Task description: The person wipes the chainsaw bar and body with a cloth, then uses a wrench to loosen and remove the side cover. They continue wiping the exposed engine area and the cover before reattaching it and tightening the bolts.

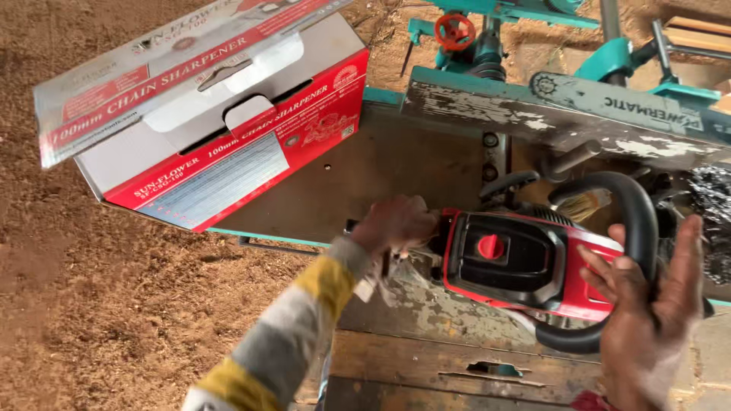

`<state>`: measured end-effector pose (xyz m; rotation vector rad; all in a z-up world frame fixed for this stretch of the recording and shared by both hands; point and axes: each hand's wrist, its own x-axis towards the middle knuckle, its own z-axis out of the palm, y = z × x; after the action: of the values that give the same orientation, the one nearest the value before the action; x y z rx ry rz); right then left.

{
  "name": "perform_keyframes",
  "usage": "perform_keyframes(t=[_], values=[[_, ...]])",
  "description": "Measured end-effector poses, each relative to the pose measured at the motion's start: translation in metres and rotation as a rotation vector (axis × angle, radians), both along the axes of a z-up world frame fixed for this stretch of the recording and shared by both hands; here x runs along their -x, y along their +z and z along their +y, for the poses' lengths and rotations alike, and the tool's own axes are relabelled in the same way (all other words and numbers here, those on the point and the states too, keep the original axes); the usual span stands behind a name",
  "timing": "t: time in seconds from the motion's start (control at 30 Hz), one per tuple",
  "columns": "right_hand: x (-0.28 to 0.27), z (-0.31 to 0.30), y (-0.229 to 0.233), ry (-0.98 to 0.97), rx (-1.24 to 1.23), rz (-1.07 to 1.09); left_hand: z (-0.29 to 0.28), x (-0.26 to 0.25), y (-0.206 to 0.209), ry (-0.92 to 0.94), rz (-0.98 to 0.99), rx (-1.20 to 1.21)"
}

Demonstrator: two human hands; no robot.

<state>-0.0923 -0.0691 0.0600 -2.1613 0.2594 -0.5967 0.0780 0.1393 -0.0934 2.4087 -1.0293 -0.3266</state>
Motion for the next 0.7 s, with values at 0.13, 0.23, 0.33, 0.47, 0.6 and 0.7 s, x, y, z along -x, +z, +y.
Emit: perform_keyframes(t=[0.13, 0.23, 0.33, 0.47, 0.6, 0.7], values=[[0.002, -0.001, -0.002, -0.055, -0.069, 0.026, 0.016, 0.009, 0.009, 0.243, 0.288, 0.091], [0.007, -0.004, -0.004, -0.057, 0.023, 0.03, 0.041, 0.062, -0.009, 0.336, -0.294, 0.31], [0.005, -0.009, -0.012, 0.025, -0.092, -0.026, 0.067, 0.076, -0.033, 0.375, -0.68, 0.464], [0.008, -0.007, -0.011, -0.006, 0.016, 0.001, 0.108, 0.08, -0.054, 0.725, -0.623, 0.585], [0.009, -0.003, -0.008, -0.008, 0.014, -0.021, 0.121, 0.087, -0.049, 1.098, -0.131, 0.778], [0.003, -0.005, -0.008, -0.007, 0.049, -0.023, 0.07, 0.079, -0.03, 0.842, -0.157, 0.812]])
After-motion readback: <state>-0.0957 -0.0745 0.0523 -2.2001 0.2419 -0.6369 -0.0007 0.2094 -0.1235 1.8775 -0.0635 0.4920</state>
